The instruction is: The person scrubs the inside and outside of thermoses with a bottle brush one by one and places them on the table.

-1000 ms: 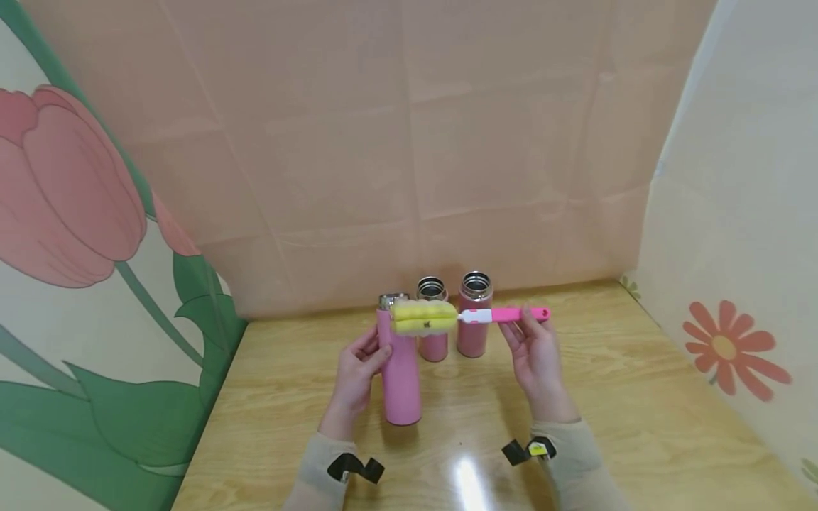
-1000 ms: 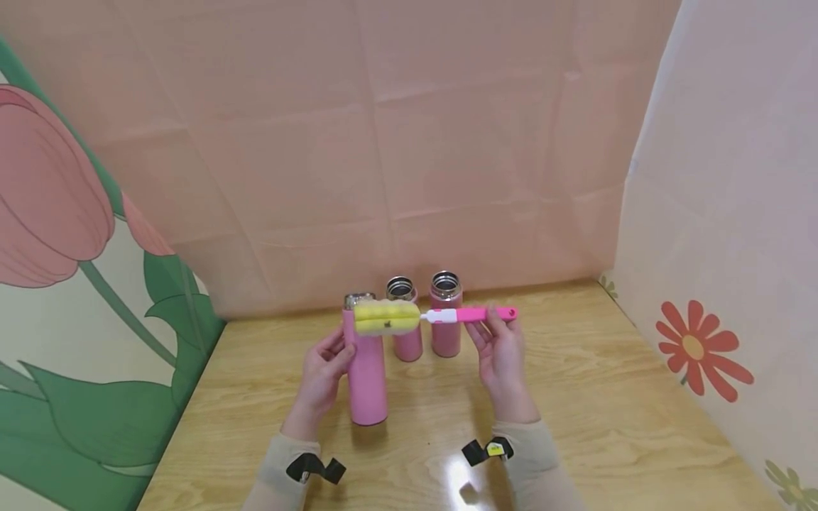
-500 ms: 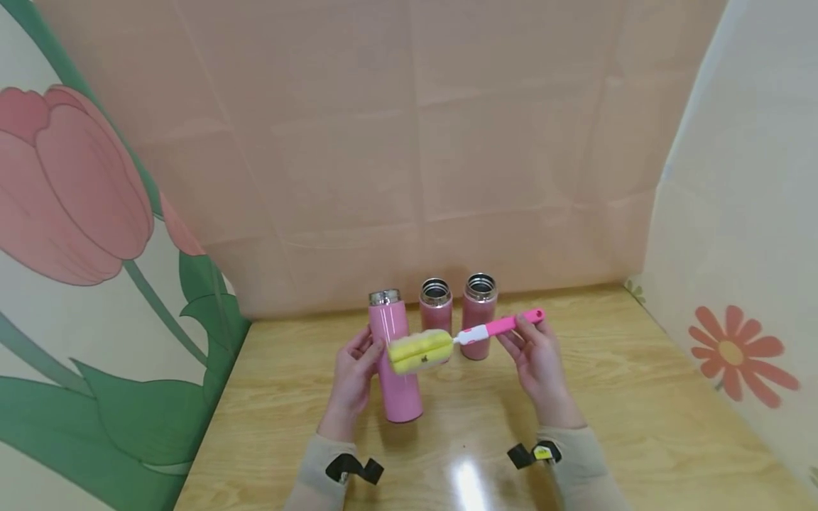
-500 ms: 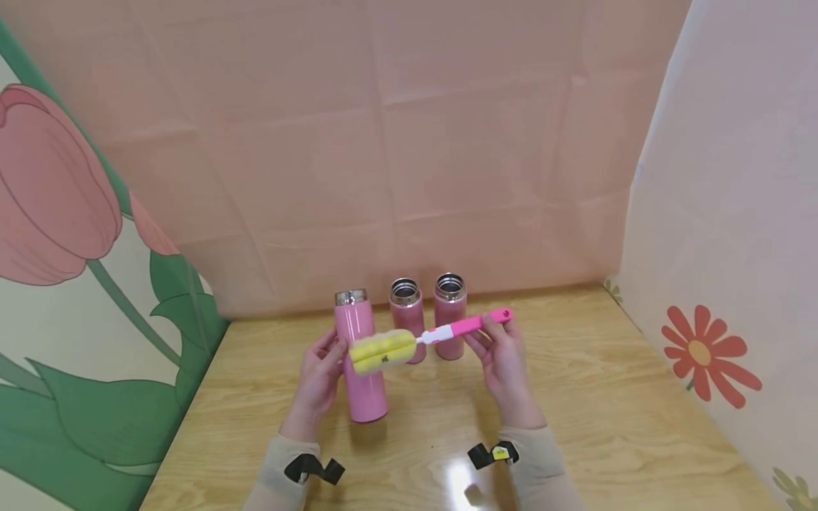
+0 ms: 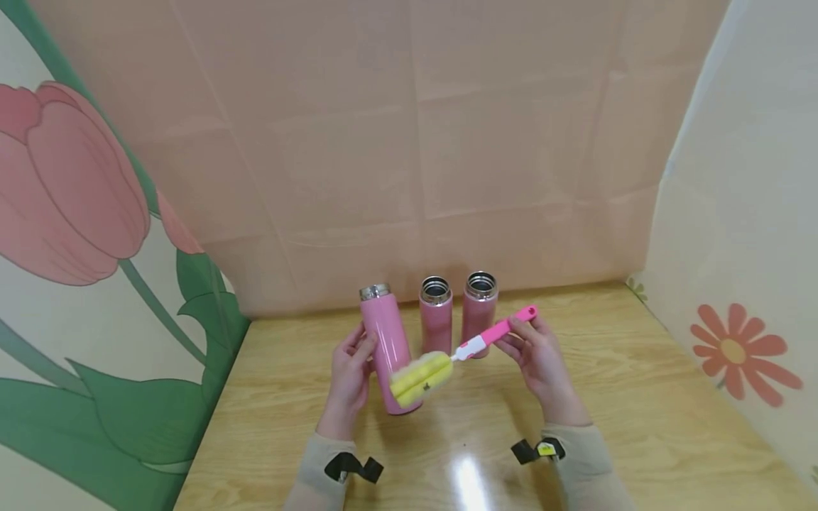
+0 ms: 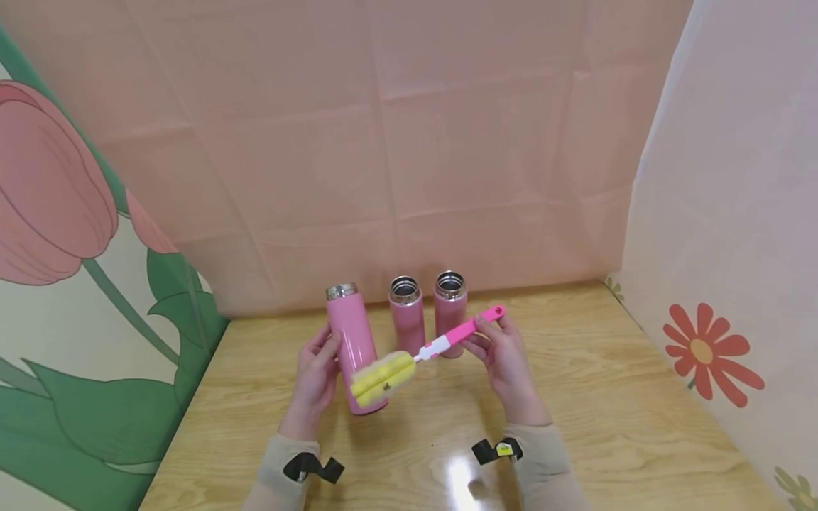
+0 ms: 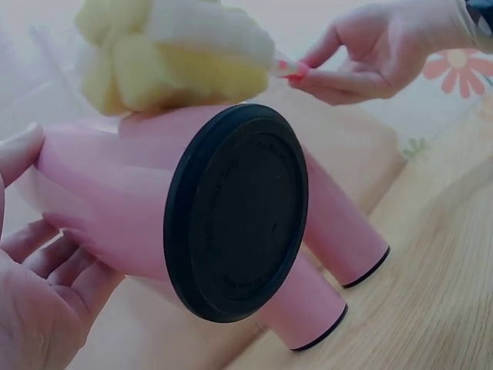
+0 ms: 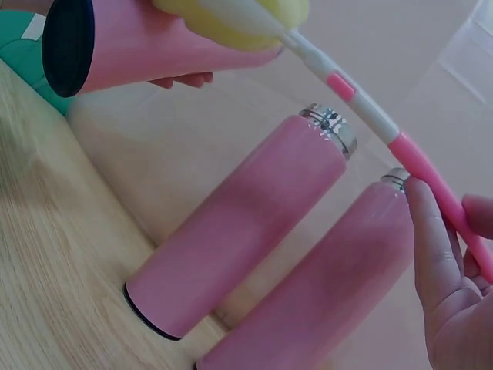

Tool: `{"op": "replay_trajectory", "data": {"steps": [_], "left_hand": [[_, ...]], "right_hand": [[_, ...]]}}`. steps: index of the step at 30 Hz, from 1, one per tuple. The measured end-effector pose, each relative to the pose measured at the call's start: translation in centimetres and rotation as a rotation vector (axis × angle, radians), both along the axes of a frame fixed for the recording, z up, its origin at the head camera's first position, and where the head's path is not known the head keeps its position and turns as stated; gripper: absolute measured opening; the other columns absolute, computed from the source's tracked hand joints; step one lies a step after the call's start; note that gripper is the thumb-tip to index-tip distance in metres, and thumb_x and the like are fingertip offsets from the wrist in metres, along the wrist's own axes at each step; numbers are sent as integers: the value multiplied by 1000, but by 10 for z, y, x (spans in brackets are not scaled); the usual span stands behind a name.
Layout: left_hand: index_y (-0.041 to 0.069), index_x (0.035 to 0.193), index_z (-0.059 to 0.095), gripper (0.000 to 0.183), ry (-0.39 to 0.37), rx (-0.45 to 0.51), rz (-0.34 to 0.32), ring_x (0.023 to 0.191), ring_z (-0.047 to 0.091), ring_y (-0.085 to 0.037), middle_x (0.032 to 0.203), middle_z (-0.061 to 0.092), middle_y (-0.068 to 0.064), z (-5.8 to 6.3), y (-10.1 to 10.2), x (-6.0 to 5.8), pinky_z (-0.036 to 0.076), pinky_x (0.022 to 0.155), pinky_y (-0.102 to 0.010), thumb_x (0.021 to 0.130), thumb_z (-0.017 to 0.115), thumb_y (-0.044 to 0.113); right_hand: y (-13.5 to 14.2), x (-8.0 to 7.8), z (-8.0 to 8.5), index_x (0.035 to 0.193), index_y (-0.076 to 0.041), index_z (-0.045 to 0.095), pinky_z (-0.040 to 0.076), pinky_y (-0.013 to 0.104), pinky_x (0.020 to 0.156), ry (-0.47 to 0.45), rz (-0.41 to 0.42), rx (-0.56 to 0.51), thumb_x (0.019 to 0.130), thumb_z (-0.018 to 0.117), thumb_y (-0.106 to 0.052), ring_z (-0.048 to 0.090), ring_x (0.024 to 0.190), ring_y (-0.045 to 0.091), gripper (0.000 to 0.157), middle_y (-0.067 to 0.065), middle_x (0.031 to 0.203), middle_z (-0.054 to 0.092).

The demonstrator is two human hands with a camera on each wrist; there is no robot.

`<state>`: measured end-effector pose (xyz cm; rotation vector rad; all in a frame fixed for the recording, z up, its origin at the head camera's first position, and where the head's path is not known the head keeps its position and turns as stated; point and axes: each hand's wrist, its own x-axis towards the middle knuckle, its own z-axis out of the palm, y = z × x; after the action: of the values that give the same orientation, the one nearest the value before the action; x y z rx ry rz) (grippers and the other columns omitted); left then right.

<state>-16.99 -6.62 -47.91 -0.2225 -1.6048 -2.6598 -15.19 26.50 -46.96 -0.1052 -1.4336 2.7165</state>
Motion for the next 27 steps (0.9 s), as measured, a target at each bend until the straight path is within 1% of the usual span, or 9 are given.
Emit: {"op": "replay_trajectory", "data": {"steps": [3,8,13,20,24,27], "left_hand": [[-2,145,61,42,-21,20,18,91,74,-17,108,78,-5,1,0,0,61,77,-30,106,66,12],[-2,149,57,48,-47,45,38,90,74,-17,112,77,-6,2,-1,-1,61,76,-30,106,68,16],[-2,148,58,50,-51,60,33,93,75,-19,114,76,-7,2,-2,-2,62,78,-31,105,70,21],[-1,150,57,53,-56,51,26,97,75,-20,118,75,-9,2,-3,-1,63,82,-34,106,71,24],[-1,149,58,51,-52,53,23,95,74,-19,117,75,-9,1,-2,-1,62,80,-31,106,70,24],[-2,147,59,48,-40,41,-1,92,73,-17,113,76,-6,-1,-1,-1,60,77,-28,107,68,21]], "right_hand": [[1,-1,-1,104,-15,61,64,33,86,0,15,9,111,57,-11,76,86,19,9,3,96,76],[3,-2,-2,104,-15,60,64,34,86,0,42,25,111,58,-9,77,87,19,9,3,96,75],[4,-2,-3,105,-15,60,64,34,86,-19,50,52,110,60,-11,76,86,19,7,2,96,74],[4,-3,-3,102,-16,60,65,34,84,-12,59,53,111,57,-9,76,84,18,11,0,93,71],[4,-4,-4,103,-15,60,65,34,83,-14,59,63,111,56,-9,76,83,18,11,-1,93,70],[4,-4,-5,103,-15,60,64,34,84,-17,56,55,111,56,-9,76,84,18,10,-1,93,70]]}}
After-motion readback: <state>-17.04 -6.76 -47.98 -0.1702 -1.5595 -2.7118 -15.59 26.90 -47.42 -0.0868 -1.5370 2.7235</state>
